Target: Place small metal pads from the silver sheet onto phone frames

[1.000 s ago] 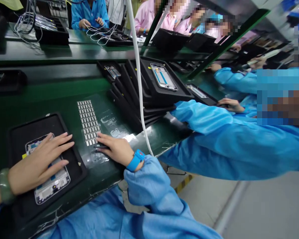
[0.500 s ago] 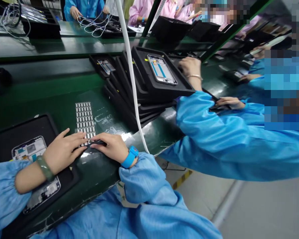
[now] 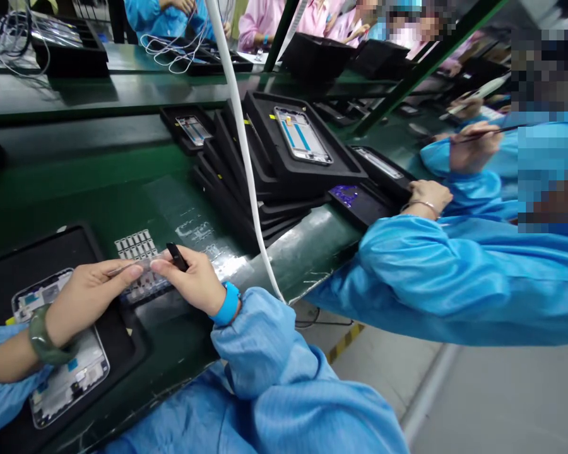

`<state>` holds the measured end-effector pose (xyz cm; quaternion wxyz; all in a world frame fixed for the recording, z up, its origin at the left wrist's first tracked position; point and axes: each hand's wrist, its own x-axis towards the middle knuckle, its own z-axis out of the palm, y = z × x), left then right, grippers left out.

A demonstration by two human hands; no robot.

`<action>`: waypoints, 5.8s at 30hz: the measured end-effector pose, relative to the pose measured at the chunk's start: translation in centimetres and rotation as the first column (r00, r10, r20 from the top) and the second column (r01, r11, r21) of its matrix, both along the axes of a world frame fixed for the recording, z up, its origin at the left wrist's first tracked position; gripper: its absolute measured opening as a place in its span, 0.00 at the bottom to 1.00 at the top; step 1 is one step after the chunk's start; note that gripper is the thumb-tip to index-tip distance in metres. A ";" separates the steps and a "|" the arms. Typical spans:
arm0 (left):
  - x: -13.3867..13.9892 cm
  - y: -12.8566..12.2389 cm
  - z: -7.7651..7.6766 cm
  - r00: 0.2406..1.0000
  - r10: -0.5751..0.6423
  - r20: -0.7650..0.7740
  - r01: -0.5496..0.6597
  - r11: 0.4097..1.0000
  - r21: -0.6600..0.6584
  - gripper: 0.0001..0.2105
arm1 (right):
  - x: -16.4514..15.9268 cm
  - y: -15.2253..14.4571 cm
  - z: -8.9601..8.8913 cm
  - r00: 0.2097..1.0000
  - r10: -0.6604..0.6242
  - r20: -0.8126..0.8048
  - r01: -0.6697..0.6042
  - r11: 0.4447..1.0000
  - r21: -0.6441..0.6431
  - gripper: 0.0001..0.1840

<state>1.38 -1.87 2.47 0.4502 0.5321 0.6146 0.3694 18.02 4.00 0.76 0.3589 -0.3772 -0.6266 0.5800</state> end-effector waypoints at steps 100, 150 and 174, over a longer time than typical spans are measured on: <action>0.1 1.6 -2.2 0.600 -0.095 -0.794 0.373 0.912 0.173 0.23 | 0.7 2.6 0.0 0.977 -0.141 -0.157 0.075 0.926 -0.370 0.17; -4.1 -1.8 3.0 0.940 -0.048 -0.338 0.131 0.965 0.228 0.13 | -2.6 -0.5 4.5 0.984 0.038 -0.175 -0.044 0.998 -0.034 0.12; -10.7 -7.5 2.2 0.944 0.206 -0.257 -0.089 0.911 0.403 0.08 | -6.5 -1.3 6.0 0.947 0.246 -0.205 -0.264 0.963 -0.061 0.12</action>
